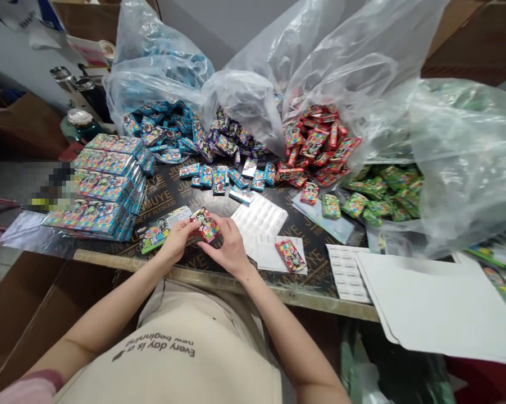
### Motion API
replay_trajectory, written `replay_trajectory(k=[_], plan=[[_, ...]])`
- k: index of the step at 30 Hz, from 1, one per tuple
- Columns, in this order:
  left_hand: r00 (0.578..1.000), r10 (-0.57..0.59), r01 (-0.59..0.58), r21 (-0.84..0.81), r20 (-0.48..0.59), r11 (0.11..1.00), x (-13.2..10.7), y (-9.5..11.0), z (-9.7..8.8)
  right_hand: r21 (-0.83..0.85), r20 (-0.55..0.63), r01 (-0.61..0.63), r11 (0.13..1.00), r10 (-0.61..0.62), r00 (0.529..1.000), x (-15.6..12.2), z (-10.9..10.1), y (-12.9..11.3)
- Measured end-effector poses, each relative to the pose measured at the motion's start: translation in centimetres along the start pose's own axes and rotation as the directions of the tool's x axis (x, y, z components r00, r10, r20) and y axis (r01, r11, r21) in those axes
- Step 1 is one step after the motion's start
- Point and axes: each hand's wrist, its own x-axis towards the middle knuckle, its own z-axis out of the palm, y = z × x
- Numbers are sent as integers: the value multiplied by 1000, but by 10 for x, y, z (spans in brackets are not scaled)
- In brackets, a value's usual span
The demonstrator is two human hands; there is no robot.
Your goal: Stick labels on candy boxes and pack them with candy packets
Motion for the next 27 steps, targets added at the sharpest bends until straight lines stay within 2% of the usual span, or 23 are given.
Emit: replay_trajectory(k=[2, 5, 7, 8, 9, 10, 12, 13, 14, 15, 16, 17, 18, 19, 20, 21, 22, 23, 24, 25, 27], plan=[[999, -34, 32, 43, 35, 999, -2, 5, -9, 56, 118, 48, 997, -54, 992, 0, -8, -1], [982, -102, 72, 187, 158, 980, -6, 9, -22, 107, 249, 91, 990, -115, 962, 4, -18, -2], [972, -92, 18, 322, 215, 947, -5, 11, -31, 99, 264, 110, 989, -133, 955, 4, -19, -3], [977, -39, -52, 416, 209, 908, -3, 13, -36, 82, 249, 114, 990, -131, 959, 4, -18, -4], [983, 49, -138, 533, 179, 835, -1, 14, -44, 64, 221, 112, 992, -124, 967, 3, -17, -3], [977, 157, -212, 665, 142, 716, 3, 16, -53, 51, 184, 99, 994, -107, 977, 2, -16, -2], [936, 336, -245, 884, 107, 398, 10, 19, -73, 94, 98, 20, 995, -29, 995, -1, -16, 5], [930, 345, -223, 939, 124, 263, 12, 20, -82, 164, 60, -43, 985, 34, 998, -2, -16, 9], [935, 325, -209, 963, 145, 171, 14, 20, -89, 262, 34, -112, 959, 107, 994, -3, -16, 14], [940, 303, -203, 971, 157, 128, 14, 20, -92, 373, 25, -177, 911, 180, 983, -4, -15, 18], [941, 302, -204, 969, 155, 139, 12, 19, -92, 479, 32, -225, 848, 240, 970, -5, -14, 20], [936, 325, -209, 956, 134, 206, 9, 17, -88, 566, 45, -253, 784, 277, 960, -6, -11, 21], [933, 345, -219, 920, 100, 325, 4, 15, -80, 627, 61, -264, 733, 291, 955, -7, -8, 20], [942, 328, -227, 845, 65, 485, -2, 13, -70, 664, 78, -266, 699, 288, 954, -9, -4, 17], [966, 254, -215, 716, 54, 664, -8, 11, -58, 680, 96, -264, 684, 274, 957, -11, 1, 12], [988, 115, -150, 538, 98, 830, -14, 9, -46, 678, 119, -265, 686, 253, 960, -13, 6, 7], [984, -35, -29, 345, 177, 938, -19, 8, -35, 659, 140, -265, 704, 231, 963, -15, 10, 1], [958, -148, 107, 173, 245, 979, -22, 6, -26, 623, 158, -261, 738, 209, 965, -17, 13, -3], [933, -221, 219, 40, 285, 975, -25, 4, -18, 569, 160, -246, 784, 188, 969, -19, 15, -7], [924, -257, 283, -54, 283, 958, -26, 3, -13, 499, 148, -219, 839, 166, 975, -20, 14, -10], [943, -263, 293, -132, 202, 947, -27, 0, -8, 338, 103, -129, 932, 100, 990, -21, 10, -11]])
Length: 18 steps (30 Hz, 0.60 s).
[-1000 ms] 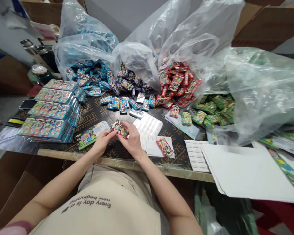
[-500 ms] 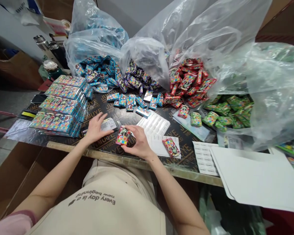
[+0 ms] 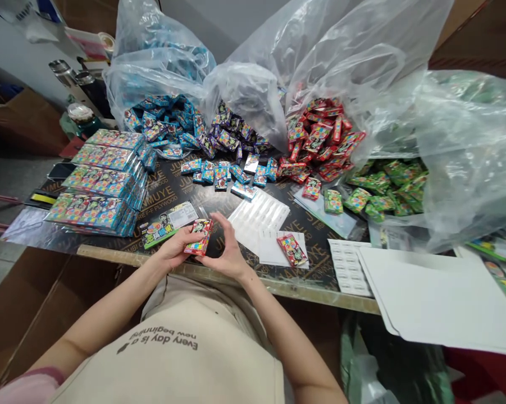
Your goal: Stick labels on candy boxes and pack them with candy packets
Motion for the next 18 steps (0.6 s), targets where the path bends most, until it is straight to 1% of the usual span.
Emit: replay_trajectory(k=[1, 3, 5, 6, 7, 8, 9, 10, 11, 12, 13, 14, 15, 16, 18], plan=[[999, 20, -19, 9, -32, 1000, 0, -1, 0, -86, 1, 44, 995, -44, 999, 1, -3, -1], [998, 56, -53, 82, -37, 995, 1, -1, -2, -227, 34, 115, 967, -110, 993, 3, -10, -4], [994, 110, -106, 238, -3, 965, 3, 2, -10, -335, 58, 160, 929, -149, 987, 7, -15, -6], [985, 172, -161, 365, 3, 917, 4, 5, -17, -384, 45, 167, 908, -162, 986, 9, -18, -6], [965, 263, -221, 524, -6, 822, 6, 10, -25, -427, 14, 161, 890, -172, 985, 11, -20, -6], [926, 376, -257, 697, -19, 670, 8, 16, -35, -461, -30, 145, 875, -178, 984, 12, -23, -4], [872, 489, -247, 849, -16, 468, 10, 21, -46, -489, -77, 120, 864, -180, 981, 14, -26, -2], [822, 569, -177, 951, 1, 255, 11, 27, -57, -509, -116, 94, 856, -177, 977, 15, -29, 2], [805, 593, -88, 993, 26, 75, 13, 31, -67, -523, -139, 73, 849, -169, 976, 16, -32, 6], [814, 579, -21, 998, 52, -60, 13, 34, -75, -535, -150, 58, 843, -162, 975, 17, -34, 9], [834, 545, 8, 988, 79, -155, 13, 36, -80, -546, -152, 50, 836, -157, 976, 19, -35, 13], [856, 503, -9, 977, 118, -214, 12, 35, -84, -559, -152, 43, 828, -153, 976, 19, -36, 16], [868, 468, -56, 968, 168, -243, 10, 34, -84, -572, -159, 33, 819, -151, 976, 20, -37, 19], [867, 446, -119, 962, 222, -248, 8, 32, -83, -586, -173, 19, 810, -148, 974, 20, -37, 20], [846, 432, -239, 947, 312, -217, 2, 28, -78, -593, -189, -7, 805, -131, 973, 19, -36, 22]])
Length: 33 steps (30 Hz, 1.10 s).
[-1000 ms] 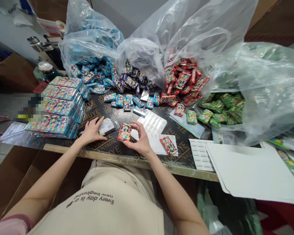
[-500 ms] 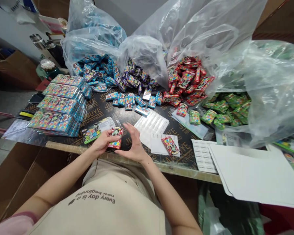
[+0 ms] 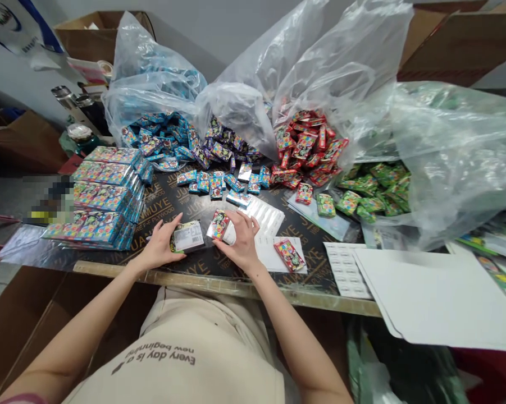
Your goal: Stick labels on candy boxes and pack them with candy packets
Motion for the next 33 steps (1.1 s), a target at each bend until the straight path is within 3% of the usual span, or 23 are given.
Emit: replay_trajectory(k=[3, 6, 8, 12, 15, 17, 19, 22, 23, 24, 26, 27, 28, 30, 32, 33], plan=[[999, 30, -33, -90, -32, 995, -2, 9, -3, 115, 99, -17, 993, 5, 995, -3, 0, 0], [998, 63, -63, -149, -4, 987, 0, 10, -5, 327, 252, -50, 944, -36, 967, -3, -2, 2], [996, 88, -85, -166, 6, 982, 1, 10, -4, 371, 296, -77, 925, -39, 954, -3, -4, 2], [997, 61, -67, -131, -53, 989, 2, 11, -1, 294, 154, -94, 951, 50, 987, -10, -6, -9], [993, 81, -89, -96, -84, 991, 5, 9, 5, 207, 211, -20, 978, -25, 977, -11, -6, -8], [991, 107, -112, -64, -77, 992, 6, 4, 11, 77, 202, -49, 996, 33, 979, -4, -12, 9], [991, 123, -123, -2, -47, 992, 5, -4, 19, -60, 45, -195, 979, 198, 979, 8, -28, 43], [990, 138, -137, 102, -5, 985, -1, -20, 29, -184, -254, -497, 848, 447, 858, 25, -64, 113], [990, 143, -142, 120, 0, 983, -3, -25, 32, -203, -330, -594, 779, 517, 790, 28, -77, 135], [989, 146, -145, 128, 2, 981, -5, -29, 34, -244, -399, -719, 651, 608, 686, 30, -89, 156], [990, 140, -139, 129, 6, 982, -6, -31, 35, -296, -436, -807, 511, 679, 590, 28, -109, 185], [992, 130, -129, 130, 1, 983, -5, -29, 34, -304, -448, -815, 494, 680, 580, 26, -115, 192], [993, 119, -117, 128, -12, 985, -3, -25, 32, -286, -453, -796, 534, 656, 603, 23, -118, 193], [993, 102, -97, 83, -54, 992, 1, -9, 27, -168, -450, -688, 706, 566, 691, 16, -113, 179], [994, 75, -81, -72, -83, 994, 8, 16, 22, 26, -342, -474, 880, 453, 823, 8, -98, 146], [996, 37, -52, -206, -77, 977, 11, 30, 21, 133, -231, -357, 925, 379, 896, 4, -89, 125]])
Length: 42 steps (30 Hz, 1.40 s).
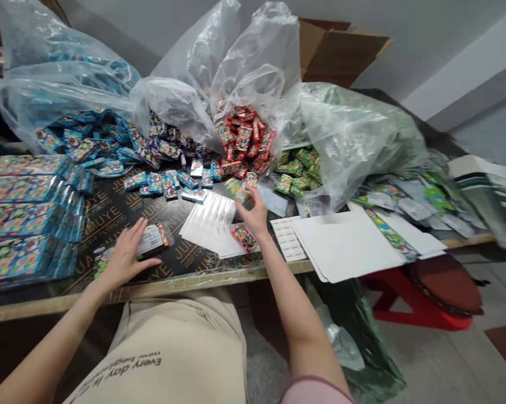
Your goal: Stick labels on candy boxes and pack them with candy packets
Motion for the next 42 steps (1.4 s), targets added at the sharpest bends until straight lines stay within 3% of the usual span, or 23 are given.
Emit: replay_trajectory(k=[2, 3, 5, 6, 7, 9, 11, 13, 19, 22, 25, 28, 30, 33, 36, 39, 41, 42], plan=[[992, -121, 129, -337, 43, 933, 8, 27, 5, 219, 275, 102, 970, -162, 948, -29, 18, -36], [979, -180, 206, -523, 100, 827, 12, 39, 8, 283, 365, 134, 950, -236, 901, -43, 26, -53], [937, -227, 348, -782, 267, 517, 17, 57, 13, 333, 405, 208, 920, -339, 849, -66, 39, -82], [913, -267, 392, -839, 307, 378, 19, 62, 15, 331, 383, 247, 911, -369, 847, -75, 45, -93], [890, -325, 411, -874, 321, 261, 20, 65, 15, 321, 352, 280, 905, -389, 851, -82, 50, -101], [831, -462, 401, -909, 310, 112, 19, 64, 14, 310, 332, 317, 896, -415, 847, -92, 58, -110], [779, -541, 401, -915, 316, 43, 17, 58, 9, 314, 356, 325, 892, -428, 831, -97, 63, -112], [762, -541, 437, -899, 356, 22, 13, 53, 5, 323, 385, 327, 888, -439, 812, -97, 64, -113], [780, -489, 488, -869, 390, 84, 7, 53, 1, 325, 487, 345, 881, -468, 737, -92, 63, -120], [810, -416, 484, -872, 414, 74, 7, 54, 1, 346, 462, 297, 890, -437, 772, -92, 64, -124], [824, -259, 506, -860, 504, -66, 3, 55, 3, 451, 404, 167, 877, -367, 838, -97, 69, -125], [835, -148, 499, -842, 531, -204, -1, 59, 9, 592, 438, -16, 806, -305, 845, -104, 77, -124], [851, -173, 462, -863, 497, -203, -2, 62, 13, 586, 459, -21, 810, -311, 832, -107, 78, -123], [843, -309, 450, -892, 441, -44, 0, 64, 15, 477, 431, 158, 865, -387, 815, -105, 71, -121], [824, -351, 510, -852, 445, 117, 1, 61, 16, 425, 456, 295, 856, -484, 746, -97, 61, -122], [819, -302, 557, -803, 488, 214, 1, 58, 15, 440, 505, 327, 836, -531, 680, -92, 57, -125], [831, -283, 553, -763, 478, 334, 2, 53, 10, 436, 510, 301, 848, -509, 694, -92, 58, -126], [856, -289, 516, -735, 429, 439, 4, 49, 6, 417, 497, 289, 862, -483, 721, -92, 59, -126]])
